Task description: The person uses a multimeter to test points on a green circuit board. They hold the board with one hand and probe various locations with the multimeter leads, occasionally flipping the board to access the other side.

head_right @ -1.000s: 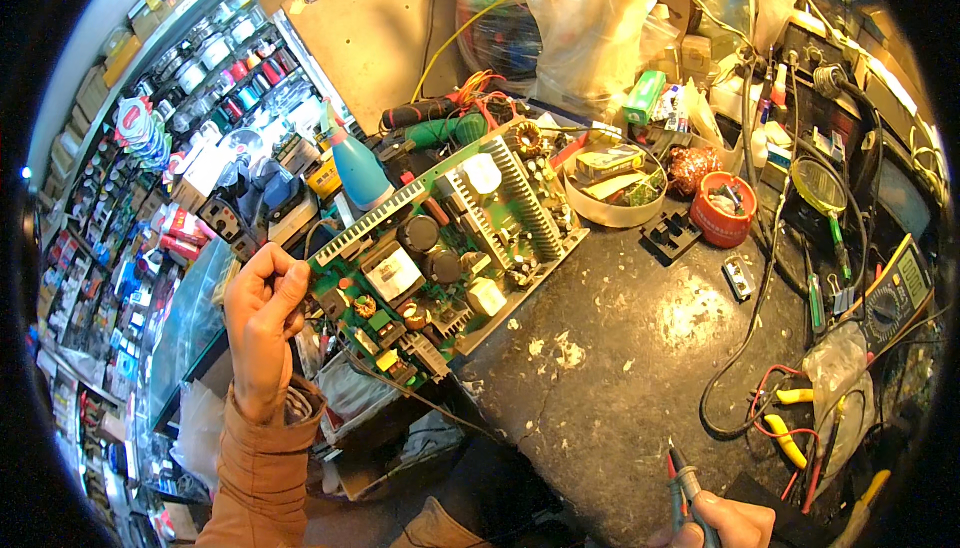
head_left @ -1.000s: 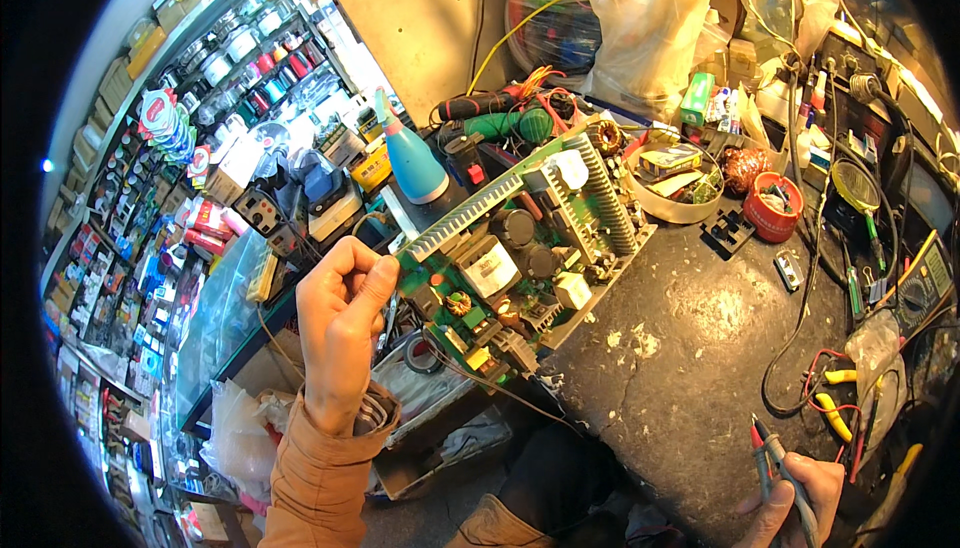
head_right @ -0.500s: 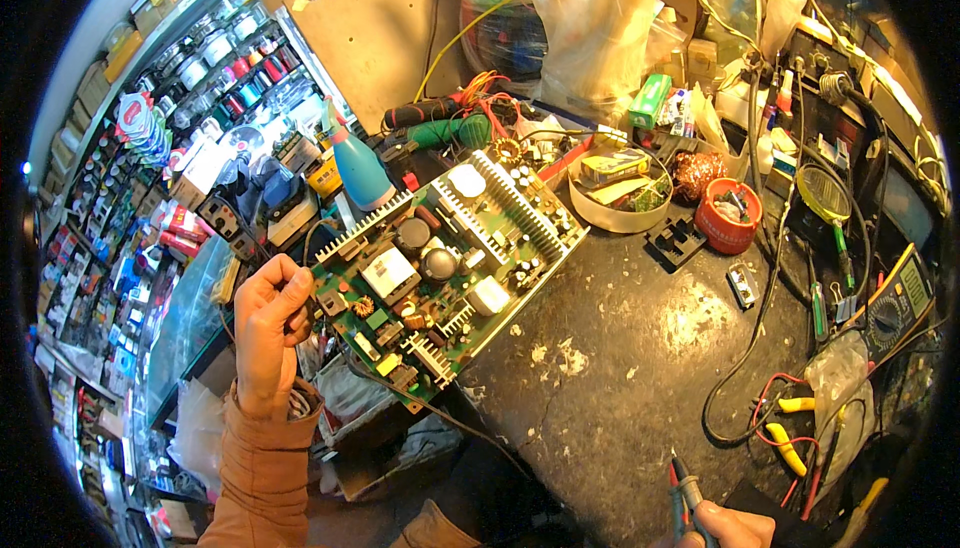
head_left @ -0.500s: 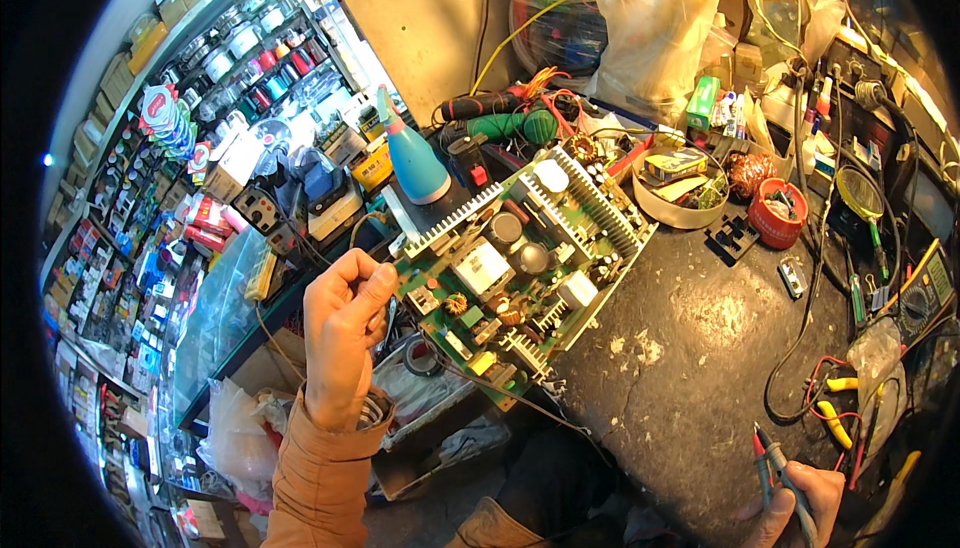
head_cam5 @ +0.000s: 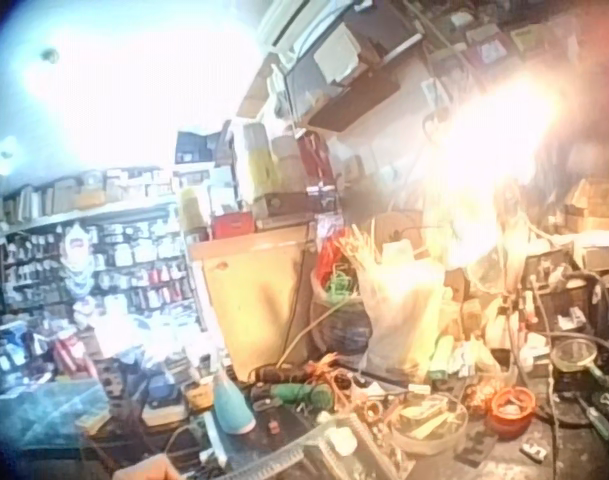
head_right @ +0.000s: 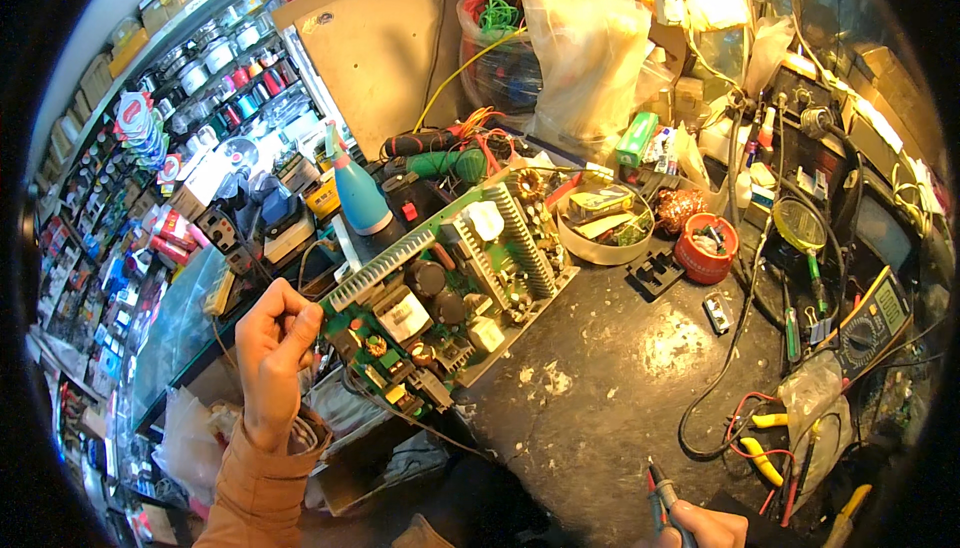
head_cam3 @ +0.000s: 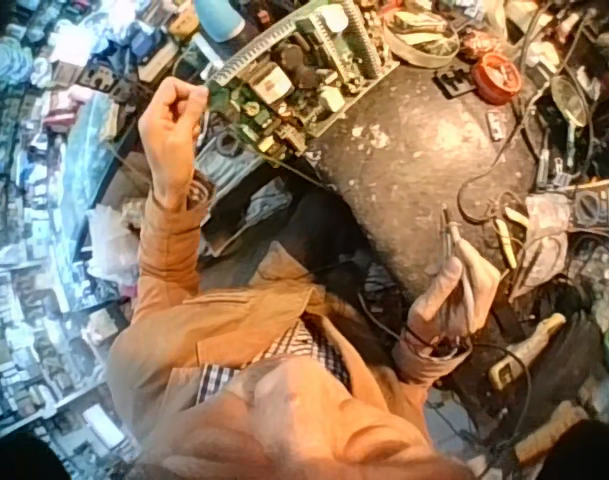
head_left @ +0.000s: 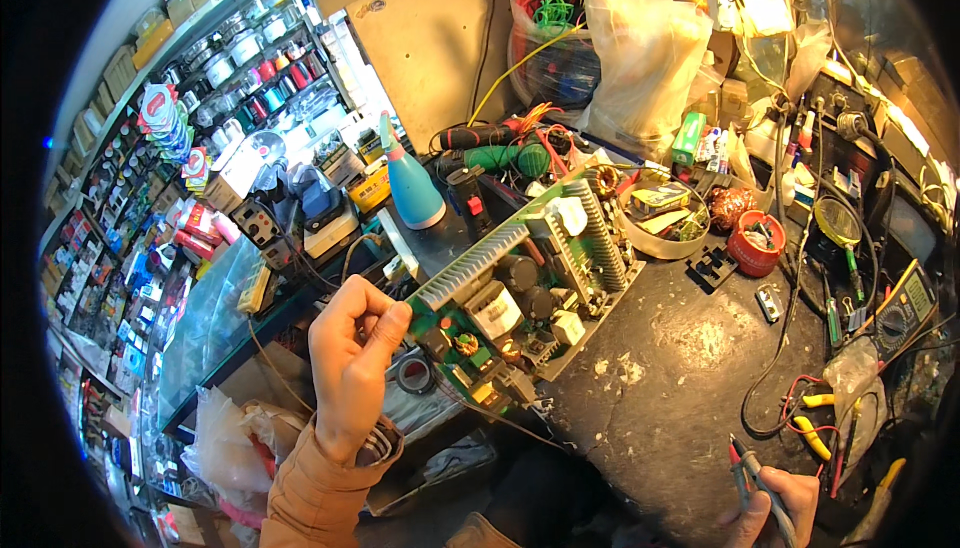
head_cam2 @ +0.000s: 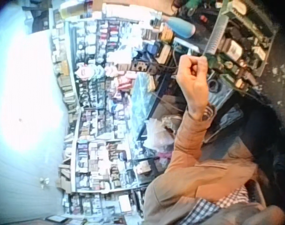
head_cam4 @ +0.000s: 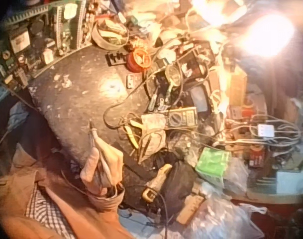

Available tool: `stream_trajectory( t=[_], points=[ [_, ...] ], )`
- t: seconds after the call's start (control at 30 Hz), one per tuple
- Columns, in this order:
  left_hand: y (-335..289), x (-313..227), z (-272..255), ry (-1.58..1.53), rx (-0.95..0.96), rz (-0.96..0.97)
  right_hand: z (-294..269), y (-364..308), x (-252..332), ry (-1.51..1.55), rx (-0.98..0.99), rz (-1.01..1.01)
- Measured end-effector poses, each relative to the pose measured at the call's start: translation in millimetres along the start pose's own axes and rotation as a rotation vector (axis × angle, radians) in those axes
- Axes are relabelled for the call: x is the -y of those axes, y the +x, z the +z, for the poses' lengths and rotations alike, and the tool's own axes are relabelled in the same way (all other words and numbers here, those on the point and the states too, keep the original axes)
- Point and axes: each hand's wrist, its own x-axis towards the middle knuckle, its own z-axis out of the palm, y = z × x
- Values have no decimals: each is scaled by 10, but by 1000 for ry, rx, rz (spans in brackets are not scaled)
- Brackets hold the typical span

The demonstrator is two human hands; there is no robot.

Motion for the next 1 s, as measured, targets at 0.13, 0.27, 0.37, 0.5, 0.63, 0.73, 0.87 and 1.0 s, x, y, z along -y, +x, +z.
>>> stream_trajectory(
  t=[0.13, 0.27, 0.37, 0.5, 0.63, 0.73, 0.87, 1.0],
  points=[
    [-141, -198, 81, 227, -33, 293, -60, 7, 54, -90, 26, -3],
    [-396, -364, 212, 408, -32, 601, -64, -3, 85, -67, -6, 33],
    [-589, -422, 250, 457, 78, 808, -87, -29, 90, -36, -44, 48],
    [-814, -372, 316, 434, 261, 958, -101, -64, 25, -31, -41, 16],
    [-977, -274, 367, 218, 548, 985, 47, -149, -79, 73, -177, 119],
    [-1078, -206, 468, 305, 575, 1138, 137, -230, -138, 99, -241, 157],
    [-1167, -132, 653, 279, 519, 1177, 129, -271, -167, 67, -226, 181],
    [-1206, -67, 765, 239, 527, 1191, 99, -240, -169, 11, -145, 192]
  ],
)
